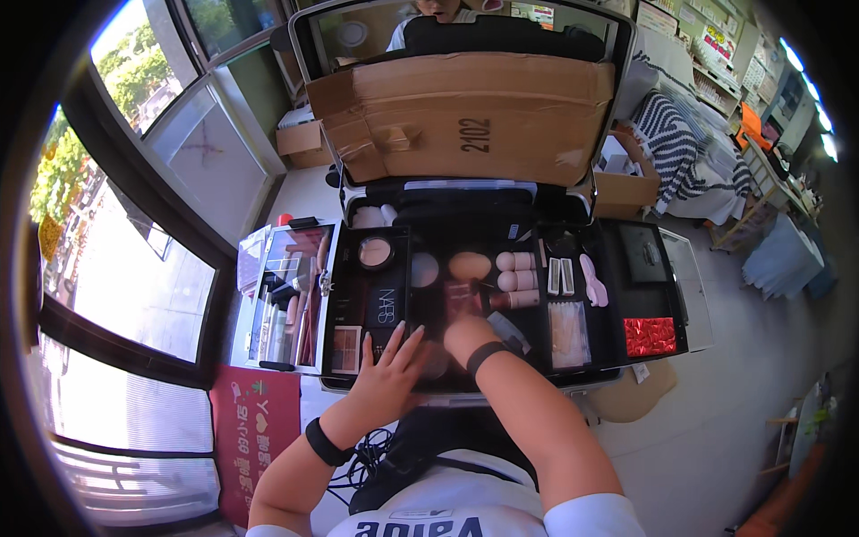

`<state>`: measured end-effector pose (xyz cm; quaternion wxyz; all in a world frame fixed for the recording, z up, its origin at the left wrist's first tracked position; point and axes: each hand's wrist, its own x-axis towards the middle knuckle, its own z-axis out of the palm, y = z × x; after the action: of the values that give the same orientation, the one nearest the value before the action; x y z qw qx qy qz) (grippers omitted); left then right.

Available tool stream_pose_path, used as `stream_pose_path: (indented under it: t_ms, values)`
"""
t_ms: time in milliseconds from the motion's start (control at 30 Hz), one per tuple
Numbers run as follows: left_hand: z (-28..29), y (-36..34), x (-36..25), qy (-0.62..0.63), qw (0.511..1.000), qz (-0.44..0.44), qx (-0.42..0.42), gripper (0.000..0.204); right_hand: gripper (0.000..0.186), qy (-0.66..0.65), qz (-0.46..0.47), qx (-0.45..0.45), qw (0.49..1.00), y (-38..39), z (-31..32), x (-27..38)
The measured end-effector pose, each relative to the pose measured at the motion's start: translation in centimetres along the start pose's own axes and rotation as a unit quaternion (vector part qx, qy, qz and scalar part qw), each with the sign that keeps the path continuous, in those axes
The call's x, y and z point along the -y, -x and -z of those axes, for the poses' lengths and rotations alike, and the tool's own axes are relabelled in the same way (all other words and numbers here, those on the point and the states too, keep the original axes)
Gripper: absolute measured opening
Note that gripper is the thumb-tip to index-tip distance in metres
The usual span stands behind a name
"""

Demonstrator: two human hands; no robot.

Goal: The person organizes makeup items in a large travel case by hand, moving individual palette cases, containers, and packages of false eyelashes from a small table into specific compartments of the case.

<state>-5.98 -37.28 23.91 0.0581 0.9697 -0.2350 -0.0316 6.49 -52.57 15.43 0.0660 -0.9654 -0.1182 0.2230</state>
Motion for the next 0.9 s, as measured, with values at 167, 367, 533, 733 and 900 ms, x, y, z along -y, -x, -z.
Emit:
stream_pose_path:
  t_ms: [167, 367, 533, 733, 900]
  values:
    - [0.5, -0.1, -0.1, 0.002, 1.000, -0.010, 0.006, 0.080, 0.093, 0.003, -0.032, 0.037, 0.999, -1.6, 0.8, -0.4]
    - [0.4, 0.0, 0.1, -0.002, 1.000, -0.008, 0.013, 0.078, 0.029, -0.036, -0.034, -0.088, 0.995, -2.3, 6.5, -1.6]
    - [0.7, -0.2, 0.1, -0.004, 1.000, -0.010, 0.013, 0.076, 0.030, -0.095, -0.072, -0.150, 0.982, -6.1, 5.4, -3.5]
    - [0.5, -0.2, 0.3, 0.009, 1.000, -0.011, 0.001, 0.073, 0.034, -0.093, -0.043, -0.158, 0.982, -8.5, 2.1, -4.5]
    - [0.7, -0.1, 0.4, 0.019, 1.000, -0.006, -0.003, 0.072, 0.045, -0.184, -0.094, -0.183, 0.961, -7.7, 3.2, -3.2]
